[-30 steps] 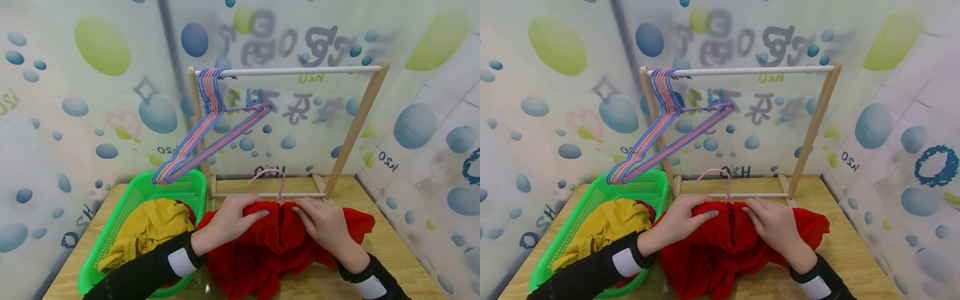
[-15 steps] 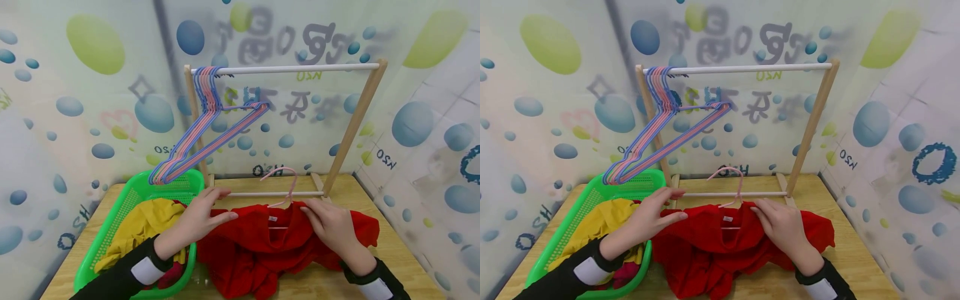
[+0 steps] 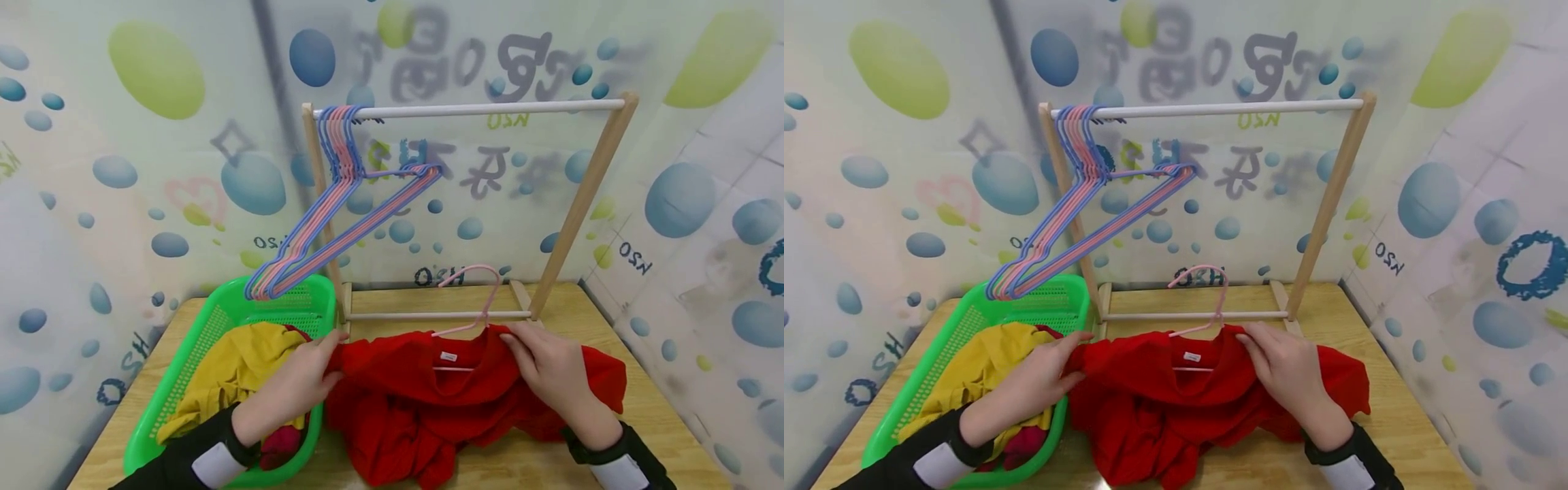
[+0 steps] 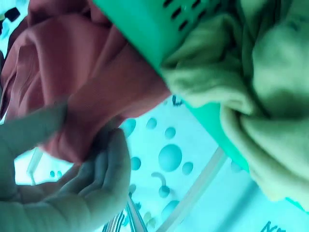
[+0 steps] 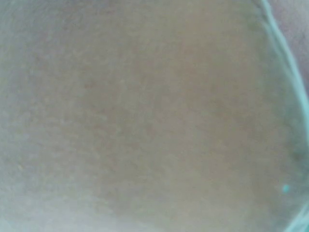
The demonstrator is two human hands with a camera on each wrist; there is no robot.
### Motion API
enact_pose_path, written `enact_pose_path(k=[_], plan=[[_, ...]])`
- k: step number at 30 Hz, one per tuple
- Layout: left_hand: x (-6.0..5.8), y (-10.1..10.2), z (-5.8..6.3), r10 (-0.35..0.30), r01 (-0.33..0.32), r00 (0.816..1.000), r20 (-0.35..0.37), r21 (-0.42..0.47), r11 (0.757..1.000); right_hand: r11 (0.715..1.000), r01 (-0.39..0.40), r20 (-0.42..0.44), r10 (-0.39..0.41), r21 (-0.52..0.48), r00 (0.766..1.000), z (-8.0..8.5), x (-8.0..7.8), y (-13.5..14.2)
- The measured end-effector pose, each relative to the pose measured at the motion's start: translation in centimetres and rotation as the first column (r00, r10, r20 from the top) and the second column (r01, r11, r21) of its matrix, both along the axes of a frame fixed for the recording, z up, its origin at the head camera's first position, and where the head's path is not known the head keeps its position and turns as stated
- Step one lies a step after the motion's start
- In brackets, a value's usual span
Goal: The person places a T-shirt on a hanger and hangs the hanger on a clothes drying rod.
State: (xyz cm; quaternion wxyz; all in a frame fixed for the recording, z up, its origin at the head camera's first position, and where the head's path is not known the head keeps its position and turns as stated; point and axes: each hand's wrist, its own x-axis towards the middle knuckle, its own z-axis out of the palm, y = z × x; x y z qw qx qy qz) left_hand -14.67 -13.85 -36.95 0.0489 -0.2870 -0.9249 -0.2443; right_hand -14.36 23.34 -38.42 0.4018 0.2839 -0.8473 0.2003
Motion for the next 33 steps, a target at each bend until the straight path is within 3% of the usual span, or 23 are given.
enact_pose_path(k=[6,11,14,18,20,23,25,27,30,33], plan=[[-0.7,0.0,0.6,0.02,-0.008,0.997,-0.081,0.149,0.989,0.999,-0.004,-0.04,0.002,-0.051,0.999,0.1,0.0,0.9],[-1.3,-0.4,1.7,-0.06,0.1,0.984,-0.166,0.244,0.965,0.995,0.025,-0.032,-0.028,-0.101,0.999,0.5,0.2,2.1],[-1.6,-0.6,2.1,-0.081,0.128,0.982,-0.17,0.286,0.95,0.993,0.047,-0.018,-0.049,-0.109,0.999,0.8,0.4,2.6],[-1.8,-0.7,2.4,-0.064,0.09,0.993,-0.095,0.31,0.946,0.995,0.047,0.004,-0.047,-0.09,0.999,0.8,0.5,2.9],[-1.8,-0.6,2.8,-0.068,0.066,0.998,-0.007,0.336,0.94,0.997,0.027,0.003,-0.027,-0.075,1.0,0.7,0.5,2.9],[-2.3,-0.3,3.3,-0.11,0.035,0.98,0.167,0.4,0.916,0.998,-0.001,-0.022,-0.001,-0.07,1.0,0.4,0.4,2.7],[-2.6,0.1,3.5,-0.099,0.001,0.969,0.227,0.397,0.918,0.997,-0.012,-0.051,0.008,-0.08,0.999,0.3,0.2,2.6],[-3.0,0.4,3.4,-0.054,-0.029,0.972,0.23,0.345,0.938,0.996,-0.007,-0.071,0.0,-0.091,0.997,0.2,0.1,2.5],[-3.2,1.0,3.1,0.044,-0.076,0.987,0.153,0.212,0.974,0.995,0.005,-0.087,-0.013,-0.097,0.996,0.2,-0.1,2.4],[-3.2,1.3,2.7,0.088,-0.105,0.992,0.094,0.188,0.977,0.995,0.008,-0.087,-0.017,-0.102,0.996,0.3,-0.1,2.3]])
